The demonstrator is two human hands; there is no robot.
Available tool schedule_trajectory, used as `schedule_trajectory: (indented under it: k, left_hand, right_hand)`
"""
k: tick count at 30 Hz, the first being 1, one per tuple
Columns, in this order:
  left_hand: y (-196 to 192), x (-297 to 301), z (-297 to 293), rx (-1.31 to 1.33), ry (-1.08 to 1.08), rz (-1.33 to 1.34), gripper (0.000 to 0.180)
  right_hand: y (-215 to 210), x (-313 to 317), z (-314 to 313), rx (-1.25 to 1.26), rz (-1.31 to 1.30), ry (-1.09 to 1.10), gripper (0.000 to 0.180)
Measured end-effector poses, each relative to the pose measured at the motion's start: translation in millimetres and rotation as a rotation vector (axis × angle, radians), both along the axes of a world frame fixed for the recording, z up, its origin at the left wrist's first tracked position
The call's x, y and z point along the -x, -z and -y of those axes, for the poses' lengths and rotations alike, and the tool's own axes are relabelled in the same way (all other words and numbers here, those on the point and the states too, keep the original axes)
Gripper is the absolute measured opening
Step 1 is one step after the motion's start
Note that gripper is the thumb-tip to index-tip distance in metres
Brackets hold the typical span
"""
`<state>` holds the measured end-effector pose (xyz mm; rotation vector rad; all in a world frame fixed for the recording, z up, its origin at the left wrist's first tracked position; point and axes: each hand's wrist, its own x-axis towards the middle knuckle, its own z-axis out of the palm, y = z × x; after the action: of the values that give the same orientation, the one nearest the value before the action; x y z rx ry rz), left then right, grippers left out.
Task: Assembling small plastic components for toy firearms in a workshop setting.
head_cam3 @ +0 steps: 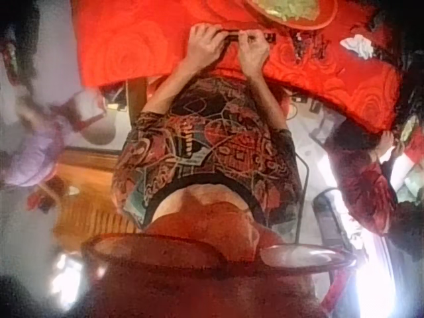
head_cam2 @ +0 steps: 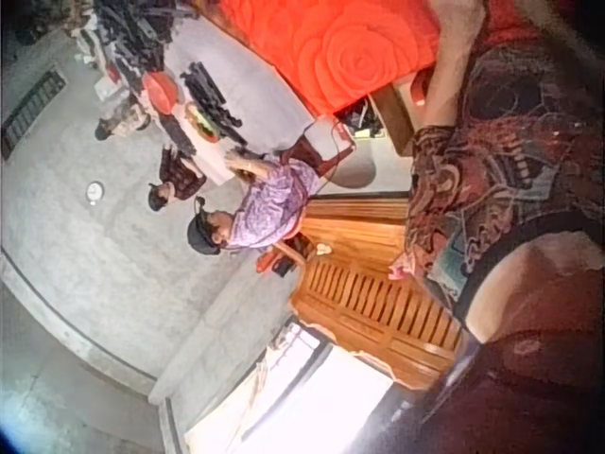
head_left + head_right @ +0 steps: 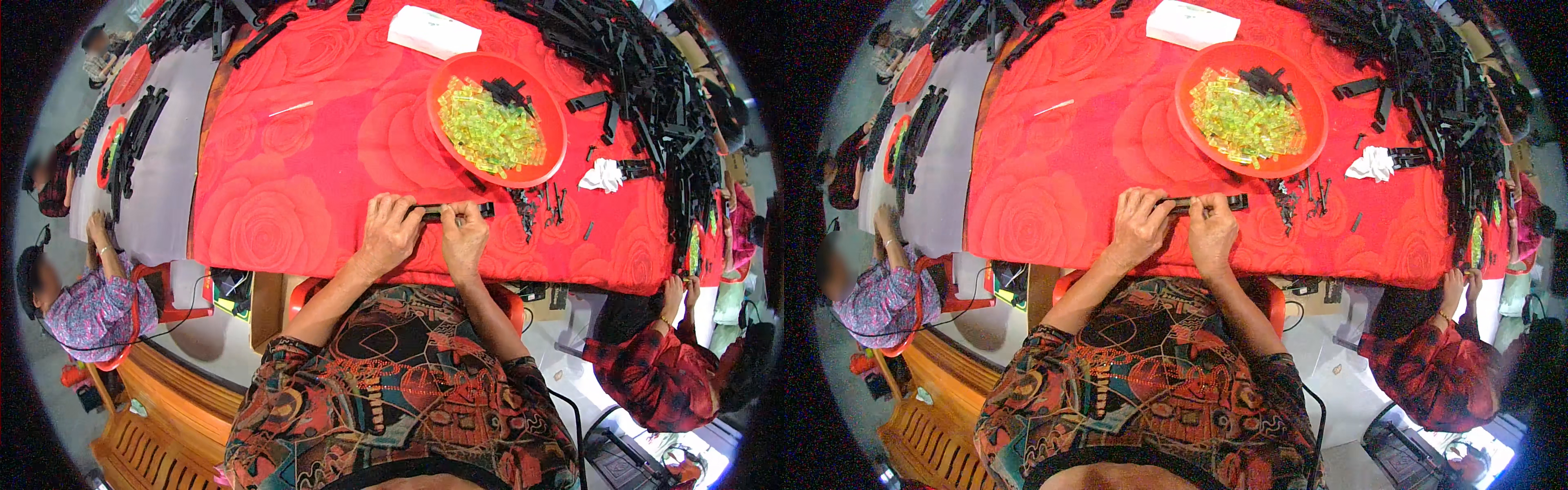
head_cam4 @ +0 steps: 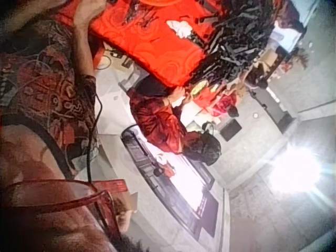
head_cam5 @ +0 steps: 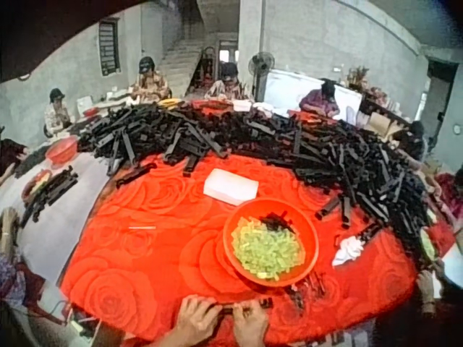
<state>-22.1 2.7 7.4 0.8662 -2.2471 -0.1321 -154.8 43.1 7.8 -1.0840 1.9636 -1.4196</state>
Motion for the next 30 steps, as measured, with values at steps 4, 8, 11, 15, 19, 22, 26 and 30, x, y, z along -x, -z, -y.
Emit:
schedule_trajectory:
  k: [4, 8, 11, 15, 19, 22, 26, 30]
  left_hand:
    - [0.6, -0.8, -1.9, 0.007, -0.005, 0.024, 0.025]
    - [1.2, -1.1, -1.2, -0.001, -0.001, 0.027, 0.024]
    - [-0.9, -1.6, -2.6, -0.008, -0.001, 0.037, 0.023]
    - [-0.8, -1.0, -1.5, -0.018, -0.010, 0.049, 0.021]
    - [0.4, -1.1, -0.6, -0.003, -0.005, 0.055, 0.023]
    - [0.8, -1.0, -1.3, -0.003, -0.008, 0.070, 0.024]
    - [2.8, -2.0, -2.0, 0.000, -0.010, 0.094, 0.024]
    - [2.6, -3.2, -1.1, -0.004, -0.007, 0.114, 0.024]
  right_hand:
    - [4.3, 0.3, -5.2, 0.040, -0.261, -0.038, 0.010]
    - [-6.7, -2.7, -9.7, 0.133, -0.529, -0.074, 0.006]
    - [-7.5, -1.6, -13.8, 0.021, -0.690, -0.134, 0.011]
    - [-7.6, 3.0, -14.6, 0.019, -0.760, -0.207, 0.016]
    - [-6.1, 5.1, -16.9, 0.044, -0.733, -0.223, 0.020]
    - [-4.9, 8.8, -17.5, 0.085, -0.720, -0.245, 0.023]
    - [-7.7, 9.8, -20.0, -0.096, -0.743, -0.346, 0.025]
    - [-9.5, 10.6, -17.0, -0.176, -0.779, -0.395, 0.026]
